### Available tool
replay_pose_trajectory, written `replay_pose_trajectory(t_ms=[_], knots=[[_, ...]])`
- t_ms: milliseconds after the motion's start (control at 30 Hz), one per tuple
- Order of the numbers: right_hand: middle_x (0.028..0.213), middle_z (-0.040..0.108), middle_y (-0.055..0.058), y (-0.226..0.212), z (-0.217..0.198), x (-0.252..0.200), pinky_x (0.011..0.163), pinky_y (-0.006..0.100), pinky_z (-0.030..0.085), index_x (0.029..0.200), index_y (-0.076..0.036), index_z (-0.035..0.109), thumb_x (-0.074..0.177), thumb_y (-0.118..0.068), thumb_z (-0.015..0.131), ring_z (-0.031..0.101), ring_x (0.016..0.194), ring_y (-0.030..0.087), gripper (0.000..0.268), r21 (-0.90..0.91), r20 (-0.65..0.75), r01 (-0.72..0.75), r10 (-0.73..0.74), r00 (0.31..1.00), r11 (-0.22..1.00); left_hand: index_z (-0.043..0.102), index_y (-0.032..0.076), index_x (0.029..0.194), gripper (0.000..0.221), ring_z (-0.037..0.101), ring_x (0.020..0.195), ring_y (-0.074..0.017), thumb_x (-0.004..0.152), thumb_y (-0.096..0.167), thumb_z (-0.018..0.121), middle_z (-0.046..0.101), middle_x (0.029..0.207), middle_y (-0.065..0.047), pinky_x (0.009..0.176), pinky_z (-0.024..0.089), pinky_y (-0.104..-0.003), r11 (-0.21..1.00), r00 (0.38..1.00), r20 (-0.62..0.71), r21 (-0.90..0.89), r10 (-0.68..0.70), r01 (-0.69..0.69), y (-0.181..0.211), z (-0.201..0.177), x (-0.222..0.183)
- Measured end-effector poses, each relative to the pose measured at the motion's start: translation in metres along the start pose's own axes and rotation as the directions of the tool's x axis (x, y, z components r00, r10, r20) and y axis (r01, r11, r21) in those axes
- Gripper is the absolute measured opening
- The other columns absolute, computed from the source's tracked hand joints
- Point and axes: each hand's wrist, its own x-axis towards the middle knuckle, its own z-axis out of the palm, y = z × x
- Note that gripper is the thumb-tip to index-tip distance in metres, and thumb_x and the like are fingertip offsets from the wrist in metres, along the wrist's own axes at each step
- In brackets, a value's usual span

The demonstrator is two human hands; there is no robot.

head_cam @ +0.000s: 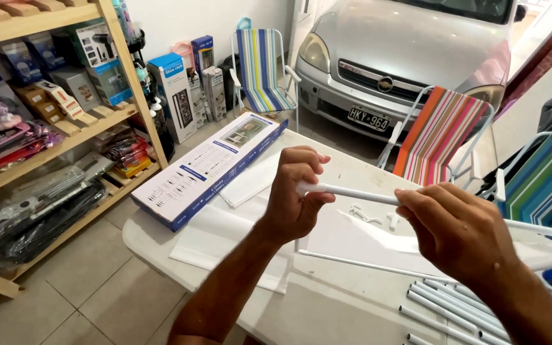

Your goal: Assembling a multi-tier fabric and metal shelving unit by connecting poles and joints.

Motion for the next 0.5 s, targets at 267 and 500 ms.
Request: replay_pose_trajectory(t_ms=[267,500], knots=[[0.082,0.068,0.006,0.002,-0.034,0.019,0.055,0.040,0.054,0.106,-0.011,0.069,0.097,-0.016,0.070,0.066,0.068,0.025,0.011,-0.138,0.095,0.089,-0.076,0.993,0.986,0.039,0.013,0.108,0.030,0.051,0.103,-0.0282,0.109,0.041,0.049,0.047,0.104,-0.010,0.096,0.059,-0.045,0.996,0.996,0.025,0.025,0.085,-0.085,0.016,0.004,0.013],[0.086,0.067,0.002,-0.005,-0.039,0.029,0.061,0.041,0.055,0.103,-0.017,0.065,0.100,-0.010,0.070,0.065,0.071,0.024,0.009,-0.288,0.045,0.099,-0.089,0.995,0.953,0.039,0.013,0.108,0.031,0.052,0.101,-0.0269,0.108,0.042,0.050,0.046,0.103,-0.009,0.091,0.059,-0.042,0.996,0.996,0.015,0.019,0.092,-0.093,0.019,0.010,0.021]])
